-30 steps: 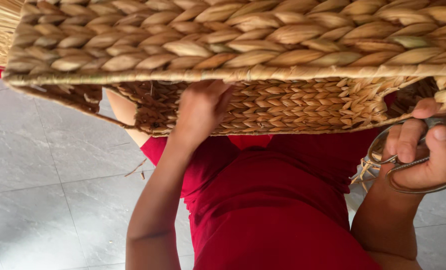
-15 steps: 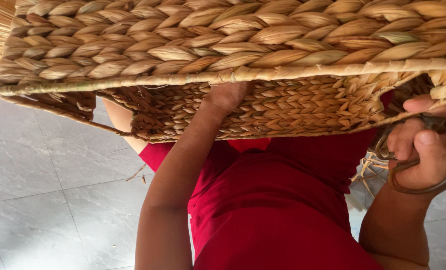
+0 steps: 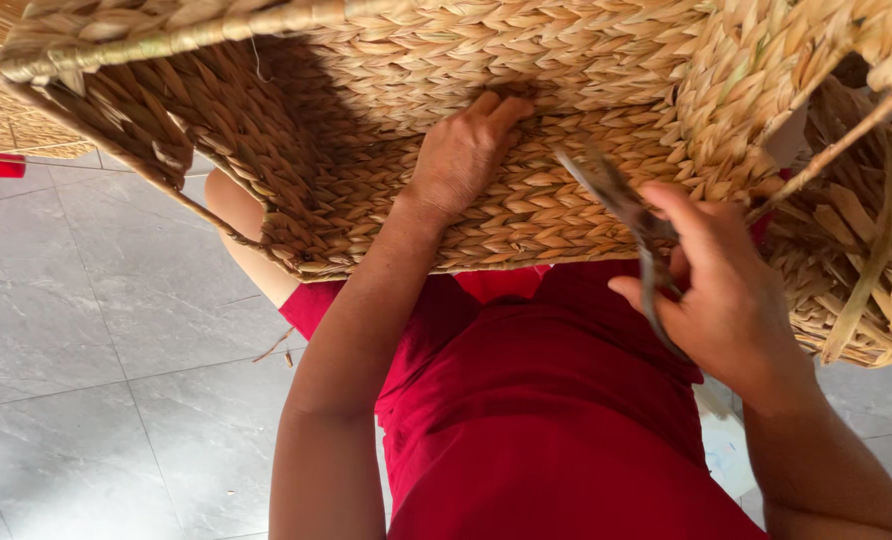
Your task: The person sits on the floor with a woven water hyacinth basket on their lap, tucks and presses dried palm leaf strips into the basket's rim and weave, then uses scissors to trim off excess strip ends around the rim and inside the basket.
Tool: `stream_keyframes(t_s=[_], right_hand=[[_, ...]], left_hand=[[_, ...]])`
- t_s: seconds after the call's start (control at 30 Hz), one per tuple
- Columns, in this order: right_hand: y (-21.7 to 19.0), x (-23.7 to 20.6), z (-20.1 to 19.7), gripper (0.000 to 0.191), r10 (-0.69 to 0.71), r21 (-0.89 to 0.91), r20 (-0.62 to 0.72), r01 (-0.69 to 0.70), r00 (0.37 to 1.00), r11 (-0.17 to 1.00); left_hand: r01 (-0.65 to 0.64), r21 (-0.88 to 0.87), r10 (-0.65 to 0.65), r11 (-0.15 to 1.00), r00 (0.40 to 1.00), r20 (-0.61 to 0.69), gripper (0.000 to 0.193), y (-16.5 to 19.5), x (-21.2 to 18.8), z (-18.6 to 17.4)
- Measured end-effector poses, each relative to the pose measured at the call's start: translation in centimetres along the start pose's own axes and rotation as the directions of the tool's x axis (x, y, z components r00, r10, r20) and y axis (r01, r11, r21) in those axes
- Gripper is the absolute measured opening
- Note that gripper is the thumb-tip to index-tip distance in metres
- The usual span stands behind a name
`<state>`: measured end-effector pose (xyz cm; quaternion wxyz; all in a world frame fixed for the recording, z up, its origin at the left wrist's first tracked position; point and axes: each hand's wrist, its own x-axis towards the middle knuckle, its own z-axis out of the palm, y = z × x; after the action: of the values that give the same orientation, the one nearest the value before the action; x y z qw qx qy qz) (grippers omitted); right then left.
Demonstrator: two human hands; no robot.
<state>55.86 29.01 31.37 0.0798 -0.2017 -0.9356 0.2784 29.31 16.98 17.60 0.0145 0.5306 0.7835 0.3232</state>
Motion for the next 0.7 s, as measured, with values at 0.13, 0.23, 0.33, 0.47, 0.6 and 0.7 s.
stream_keyframes(t_s=[0.13, 0.23, 0.33, 0.47, 0.6, 0.7], right_hand=[[-1.7, 3.6, 0.3, 0.069, 0.011, -0.193, 0.208, 0.030, 0.978, 0.981], [-1.9, 4.9, 0.9, 0.068, 0.032, -0.261, 0.267, 0.040, 0.963, 0.965], [-1.4, 5.9, 1.7, 0.069, 0.050, -0.345, 0.315, 0.065, 0.948, 0.936], [-0.6, 7.4, 2.6, 0.068, 0.090, -0.386, 0.368, 0.064, 0.925, 0.920], [-0.3, 8.6, 3.7, 0.066, 0.074, -0.405, 0.392, 0.100, 0.917, 0.909], [-0.2, 8.8, 3.9, 0.065, 0.050, -0.366, 0.387, 0.104, 0.921, 0.925]], left_hand=[[-0.002, 0.060, 0.001, 0.998, 1.000, 0.009, 0.012, -0.5, 0.3, 1.2], [0.007, 0.106, -0.010, 0.994, 0.999, 0.033, 0.009, -1.3, 0.4, 2.1], [0.008, 0.114, -0.012, 0.993, 1.000, 0.028, 0.007, -1.6, 0.1, 2.5], [0.016, 0.107, -0.017, 0.994, 1.000, 0.012, 0.007, -1.7, -0.1, 2.7], [0.015, 0.108, -0.015, 0.994, 1.000, -0.002, 0.007, -1.7, -0.1, 2.3], [0.039, 0.107, -0.039, 0.993, 0.999, -0.007, 0.005, -1.4, 0.0, 2.0]])
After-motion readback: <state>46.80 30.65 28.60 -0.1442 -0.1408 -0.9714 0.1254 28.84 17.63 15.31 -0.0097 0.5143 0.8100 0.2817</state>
